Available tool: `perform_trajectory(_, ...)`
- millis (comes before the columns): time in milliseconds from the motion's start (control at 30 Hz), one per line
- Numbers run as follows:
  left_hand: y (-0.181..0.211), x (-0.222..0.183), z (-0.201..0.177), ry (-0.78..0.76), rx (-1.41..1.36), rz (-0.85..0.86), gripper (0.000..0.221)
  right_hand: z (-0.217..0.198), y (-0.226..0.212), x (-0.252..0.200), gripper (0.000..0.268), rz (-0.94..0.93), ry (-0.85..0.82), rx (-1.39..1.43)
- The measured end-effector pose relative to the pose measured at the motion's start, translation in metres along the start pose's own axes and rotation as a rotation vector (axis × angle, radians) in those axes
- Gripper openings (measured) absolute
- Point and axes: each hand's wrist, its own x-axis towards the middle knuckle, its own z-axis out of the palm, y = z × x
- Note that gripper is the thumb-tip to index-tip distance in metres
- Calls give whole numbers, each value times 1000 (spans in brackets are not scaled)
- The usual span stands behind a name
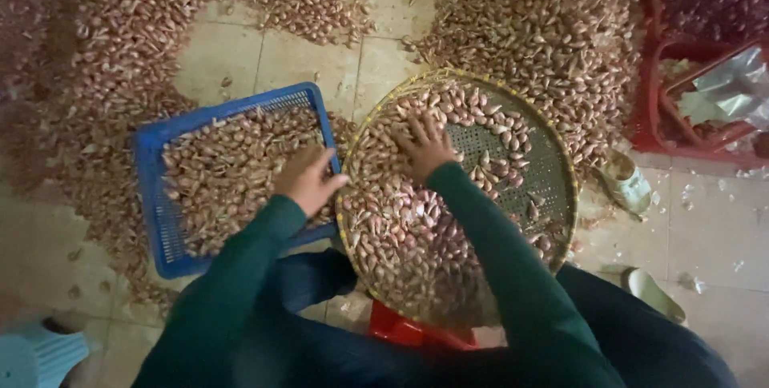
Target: Manually sorting onions on a large sieve and placing them into a plastic crate while sitting on the floor.
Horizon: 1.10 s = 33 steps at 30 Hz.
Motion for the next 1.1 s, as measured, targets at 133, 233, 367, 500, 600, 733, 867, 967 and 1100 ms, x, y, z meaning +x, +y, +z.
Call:
perform_trajectory(133,-2,91,100,367,125,499,73,30,33,-63,74,-103,-131,45)
perform_trajectory(233,3,129,196,617,233,680,85,49,62,-118,80,-114,-188,24)
perform_trajectory(367,41,109,271,528,311,755,79,72,97,-180,91,-121,-451,-26)
perform_trajectory(500,118,21,214,216,-633,578,85,42,110,-157,68,-128,-431,61)
perform_trajectory(600,82,42,282,294,338,910,98,40,121,-90,25,8,-406,159)
perform_trajectory(733,80,22,282,209,313,973,87,71,112,-5,23,-100,158,255)
perform_trajectory(867,77,15,262,173,78,962,63,95,101,30,31,22,312,230)
perform_trajectory(967,36,55,331,418,169,719,75,100,115,17,19,36,239,160)
perform_trajectory(1100,45,101,217,305,617,773,18,134,132,4,28,136,130,337)
